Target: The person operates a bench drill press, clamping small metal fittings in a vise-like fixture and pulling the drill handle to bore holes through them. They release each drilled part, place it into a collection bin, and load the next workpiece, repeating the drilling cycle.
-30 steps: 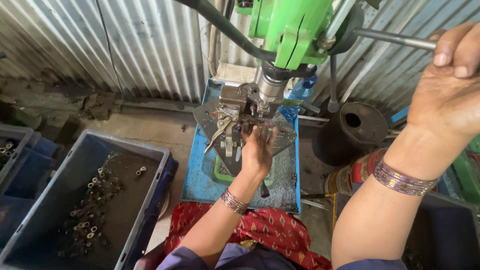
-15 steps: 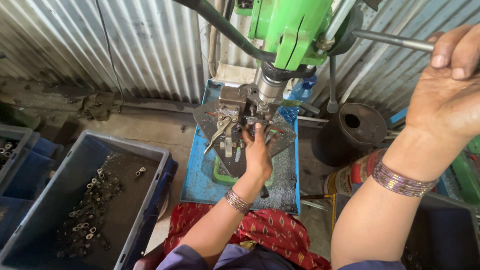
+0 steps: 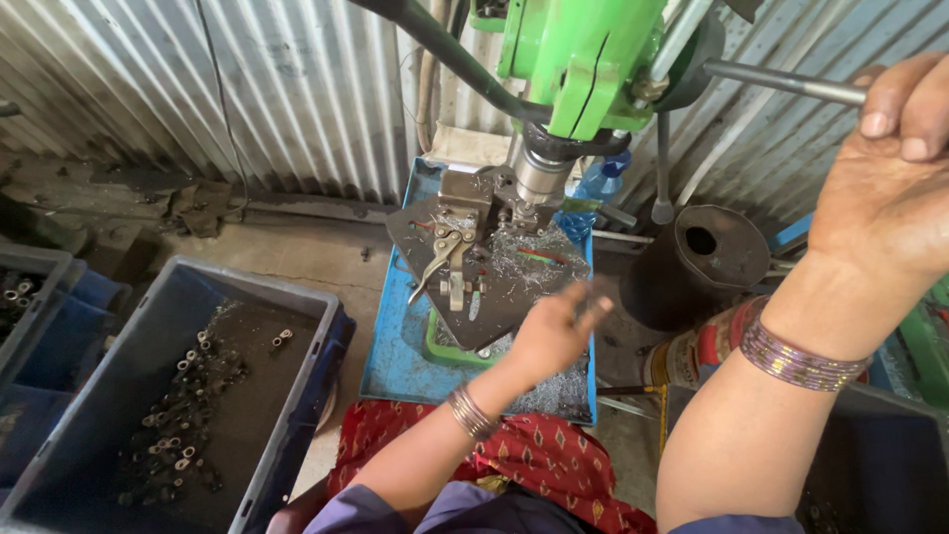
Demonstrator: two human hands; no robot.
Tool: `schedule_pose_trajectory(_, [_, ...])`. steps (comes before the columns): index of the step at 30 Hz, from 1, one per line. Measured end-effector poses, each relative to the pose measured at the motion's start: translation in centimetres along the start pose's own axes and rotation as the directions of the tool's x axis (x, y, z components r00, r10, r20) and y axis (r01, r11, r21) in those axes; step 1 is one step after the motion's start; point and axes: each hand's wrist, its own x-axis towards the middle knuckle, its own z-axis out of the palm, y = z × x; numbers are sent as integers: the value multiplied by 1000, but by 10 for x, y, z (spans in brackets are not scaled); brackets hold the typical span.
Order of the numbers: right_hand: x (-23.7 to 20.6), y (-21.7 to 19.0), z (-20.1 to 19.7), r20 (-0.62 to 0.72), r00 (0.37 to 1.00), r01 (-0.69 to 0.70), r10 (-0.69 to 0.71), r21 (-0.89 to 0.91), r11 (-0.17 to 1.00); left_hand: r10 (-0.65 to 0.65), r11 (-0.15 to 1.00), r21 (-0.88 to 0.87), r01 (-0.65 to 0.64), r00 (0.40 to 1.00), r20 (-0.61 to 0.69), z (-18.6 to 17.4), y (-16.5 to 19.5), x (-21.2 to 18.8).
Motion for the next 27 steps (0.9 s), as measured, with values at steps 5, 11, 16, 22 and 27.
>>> schedule_pose_trajectory(5, [5,7,6,11,1000,4,-4,24,1000,561,663,594,-455,828,7,-25,50,-29])
schedule_pose_trajectory(11, [6,7,1,7,1000,9,-9,20,1000,488,739,666,-101,762,-425,-99,44,-32])
schedule_pose_trajectory(16, [3,11,1,2,1000,-2,2,21,1000,442,681,712,171,679,-586,-157,12,14])
schedule_pose_trajectory(22, [4,15,1,-1,1000,7,-7,17,1000,589,652,749,-117,700,-404,-178,2,50])
schedule_pose_trajectory(27, [-2,16,3,-4,1000,-9,9,13,1000,504,638,768,-49,781,-369,-183,0,55])
